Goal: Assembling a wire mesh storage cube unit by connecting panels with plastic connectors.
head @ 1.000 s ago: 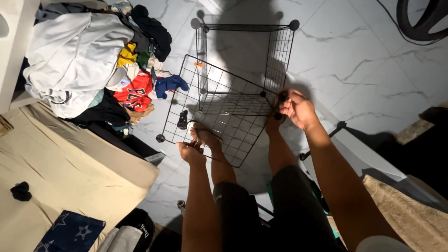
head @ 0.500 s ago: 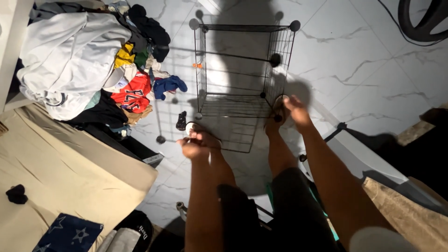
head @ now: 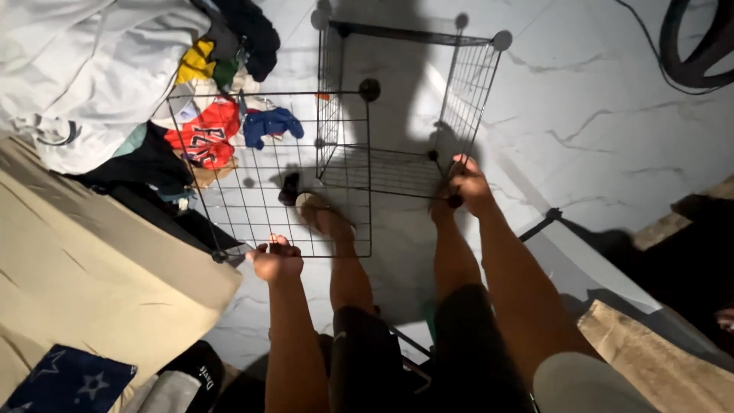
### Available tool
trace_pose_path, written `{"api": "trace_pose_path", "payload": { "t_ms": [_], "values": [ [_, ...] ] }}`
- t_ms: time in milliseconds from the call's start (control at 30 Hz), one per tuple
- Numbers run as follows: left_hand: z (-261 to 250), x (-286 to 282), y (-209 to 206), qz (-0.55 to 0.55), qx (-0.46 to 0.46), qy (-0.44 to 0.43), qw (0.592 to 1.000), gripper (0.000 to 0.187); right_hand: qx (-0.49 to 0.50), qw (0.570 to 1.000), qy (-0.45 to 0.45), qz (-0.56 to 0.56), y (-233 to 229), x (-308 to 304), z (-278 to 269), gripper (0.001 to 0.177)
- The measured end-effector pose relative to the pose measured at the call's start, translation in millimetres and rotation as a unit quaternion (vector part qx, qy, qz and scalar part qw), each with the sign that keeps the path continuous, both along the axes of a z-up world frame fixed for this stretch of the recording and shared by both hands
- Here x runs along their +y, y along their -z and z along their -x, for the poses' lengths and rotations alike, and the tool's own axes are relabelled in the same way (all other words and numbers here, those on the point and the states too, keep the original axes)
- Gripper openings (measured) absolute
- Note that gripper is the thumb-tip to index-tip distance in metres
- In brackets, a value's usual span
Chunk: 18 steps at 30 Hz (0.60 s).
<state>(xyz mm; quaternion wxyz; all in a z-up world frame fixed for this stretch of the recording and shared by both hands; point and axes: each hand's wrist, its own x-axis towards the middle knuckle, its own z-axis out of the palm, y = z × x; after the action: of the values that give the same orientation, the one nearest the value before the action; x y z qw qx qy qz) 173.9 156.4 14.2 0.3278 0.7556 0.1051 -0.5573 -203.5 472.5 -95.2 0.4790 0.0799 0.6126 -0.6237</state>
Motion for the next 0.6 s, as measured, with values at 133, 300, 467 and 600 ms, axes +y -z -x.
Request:
{"api": "trace_pose_path", "payload": {
  "t_ms": [133,300,467,600],
  "values": [
    [-6.7,-19.8,-8.5,0.004,-0.003,0.023,1.000,0.045,-0.023,0.995,0.040,0.086,-28.4,-16.8,0.2,0.050],
    [-25.3,-48.9,-11.5,0.017,0.017,0.023,0.999,0.049,0.044,0.993,-0.048,-0.096,-117.9,-57.1,21.6,0.056],
    [-81.6,-70.7,23.4,0.085,0.103,0.063,0.989,0.053,0.157,0.962,-0.085,-0.206,-166.4,-102.1,10.2,0.063],
    [-116.3,-81.0,36.6,0.123,0.213,0.093,0.965,0.046,0.437,0.831,-0.186,-0.291,-88.0,-97.3,-14.3,0.071]
  ]
}}
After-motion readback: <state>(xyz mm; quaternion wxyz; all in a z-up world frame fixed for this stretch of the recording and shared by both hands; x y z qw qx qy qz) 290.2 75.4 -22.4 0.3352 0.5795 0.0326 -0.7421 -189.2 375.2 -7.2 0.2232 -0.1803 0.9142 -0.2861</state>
